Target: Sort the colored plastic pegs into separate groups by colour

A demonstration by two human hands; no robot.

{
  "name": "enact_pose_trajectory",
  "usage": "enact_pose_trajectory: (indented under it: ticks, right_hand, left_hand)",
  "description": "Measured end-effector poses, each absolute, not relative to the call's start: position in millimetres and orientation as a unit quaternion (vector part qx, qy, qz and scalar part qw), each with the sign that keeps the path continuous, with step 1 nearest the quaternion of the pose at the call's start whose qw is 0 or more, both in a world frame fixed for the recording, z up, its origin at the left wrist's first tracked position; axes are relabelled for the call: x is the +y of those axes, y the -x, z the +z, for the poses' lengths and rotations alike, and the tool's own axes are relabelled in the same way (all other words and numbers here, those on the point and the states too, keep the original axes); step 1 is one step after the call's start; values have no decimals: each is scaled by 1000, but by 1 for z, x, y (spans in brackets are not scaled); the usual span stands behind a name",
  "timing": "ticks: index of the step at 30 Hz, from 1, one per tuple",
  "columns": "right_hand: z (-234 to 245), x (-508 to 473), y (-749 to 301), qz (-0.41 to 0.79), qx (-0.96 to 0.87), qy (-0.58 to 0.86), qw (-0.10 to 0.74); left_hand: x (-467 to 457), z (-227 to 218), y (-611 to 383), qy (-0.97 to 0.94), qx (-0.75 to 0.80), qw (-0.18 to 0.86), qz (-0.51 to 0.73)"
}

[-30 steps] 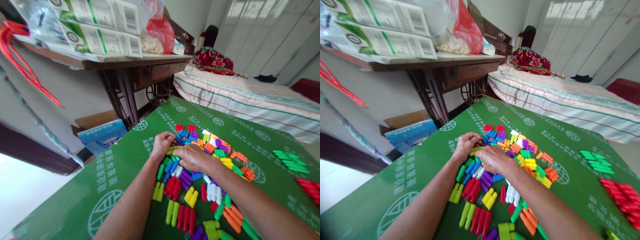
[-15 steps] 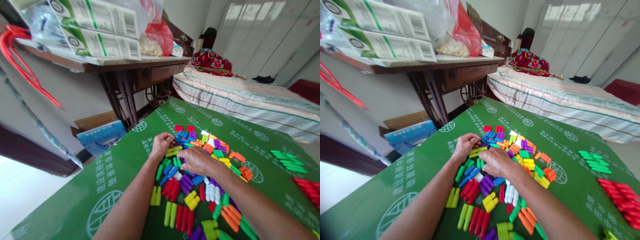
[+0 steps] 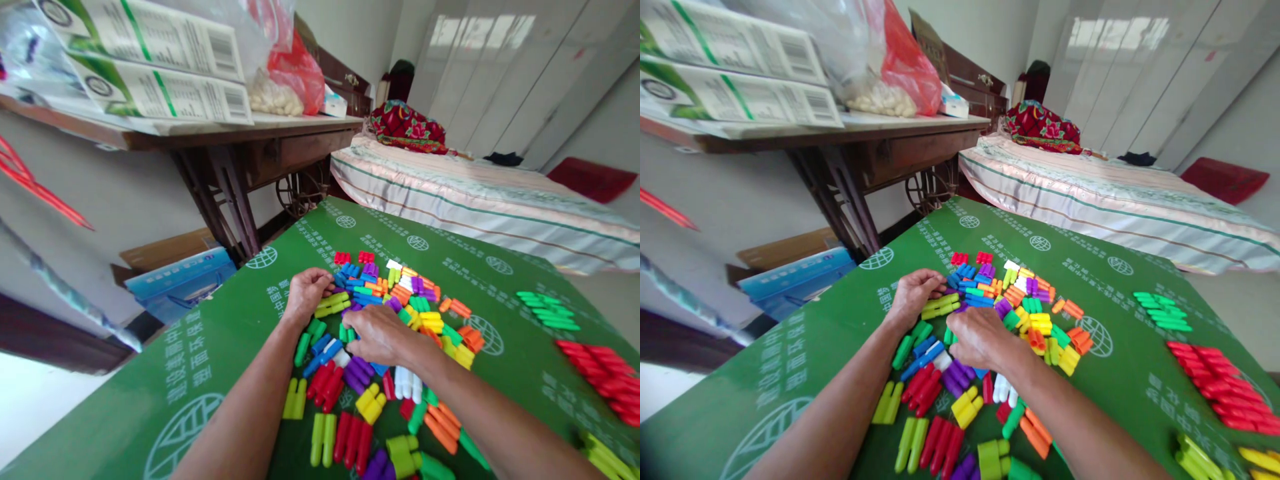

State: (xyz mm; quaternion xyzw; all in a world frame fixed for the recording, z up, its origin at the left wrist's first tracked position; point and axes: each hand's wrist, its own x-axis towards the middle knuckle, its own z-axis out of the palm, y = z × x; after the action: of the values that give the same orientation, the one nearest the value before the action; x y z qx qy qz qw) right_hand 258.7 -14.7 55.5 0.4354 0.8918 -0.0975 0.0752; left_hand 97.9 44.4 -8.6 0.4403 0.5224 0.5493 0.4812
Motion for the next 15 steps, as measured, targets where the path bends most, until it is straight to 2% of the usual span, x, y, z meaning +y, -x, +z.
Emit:
enact_pose_trajectory:
  ticks: [4, 10, 15]
  right_hand:
    - [52, -14, -255, -93, 897, -428, 67]
    - [58, -8, -248, -99, 893, -428, 100]
    - [76, -8, -272, -124, 890, -438, 17]
  left_hand:
    - [46, -7, -97, -437, 527, 476, 551]
    - [47, -3, -95, -441, 541, 470, 540]
    - [52, 4, -93, -442, 562, 468, 519]
